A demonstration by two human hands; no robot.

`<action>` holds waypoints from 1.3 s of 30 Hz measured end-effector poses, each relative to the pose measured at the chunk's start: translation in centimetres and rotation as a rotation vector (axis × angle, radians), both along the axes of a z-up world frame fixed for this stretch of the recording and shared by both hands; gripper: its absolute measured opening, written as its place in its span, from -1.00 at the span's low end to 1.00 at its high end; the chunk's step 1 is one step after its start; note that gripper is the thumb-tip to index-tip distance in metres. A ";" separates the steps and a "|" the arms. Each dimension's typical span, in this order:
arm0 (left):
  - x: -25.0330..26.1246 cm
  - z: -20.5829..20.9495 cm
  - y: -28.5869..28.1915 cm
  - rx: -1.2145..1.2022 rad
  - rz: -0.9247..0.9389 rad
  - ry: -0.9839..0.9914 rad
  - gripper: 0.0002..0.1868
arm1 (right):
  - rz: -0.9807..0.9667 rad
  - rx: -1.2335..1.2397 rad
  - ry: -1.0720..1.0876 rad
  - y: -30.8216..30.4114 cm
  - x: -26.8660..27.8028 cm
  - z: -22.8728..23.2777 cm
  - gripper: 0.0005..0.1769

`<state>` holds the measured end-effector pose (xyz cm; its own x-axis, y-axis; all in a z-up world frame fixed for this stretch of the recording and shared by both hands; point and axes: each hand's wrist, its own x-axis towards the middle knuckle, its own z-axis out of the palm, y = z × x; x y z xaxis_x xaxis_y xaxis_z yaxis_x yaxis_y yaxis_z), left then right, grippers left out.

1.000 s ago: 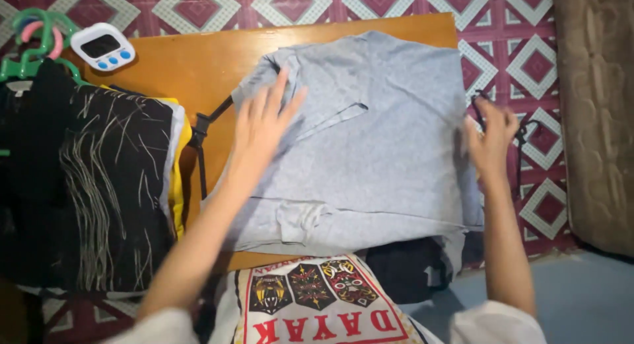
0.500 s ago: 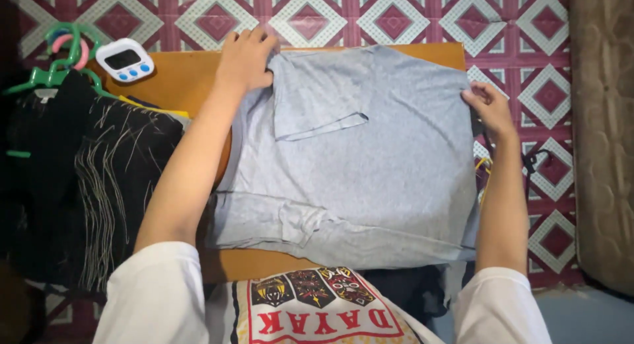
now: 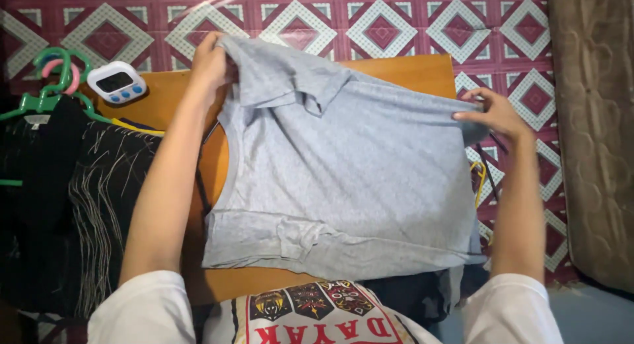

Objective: Folding t-shirts and putting them on hangers.

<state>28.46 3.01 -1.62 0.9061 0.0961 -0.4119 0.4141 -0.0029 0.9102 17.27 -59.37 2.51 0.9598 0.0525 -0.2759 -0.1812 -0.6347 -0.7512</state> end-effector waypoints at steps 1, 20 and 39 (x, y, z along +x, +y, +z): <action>0.1 -0.7 0.3 0.000 -0.001 0.004 -0.74 | -0.001 0.000 0.004 -0.4 0.0 0.3 -0.53; -5.2 3.6 0.0 -0.741 -0.008 0.108 -0.53 | -0.062 -0.439 -0.709 -3.6 -7.8 -1.6 -0.81; -14.6 1.0 0.1 -0.264 -0.200 0.242 -0.49 | -0.016 -0.867 -0.111 1.1 -13.4 -0.8 -0.70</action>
<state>13.90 3.09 -0.57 0.7704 -0.2095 -0.6021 0.6310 0.1156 0.7672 3.90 -58.26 1.72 0.9822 -0.1467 -0.1172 -0.1498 -0.9885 -0.0182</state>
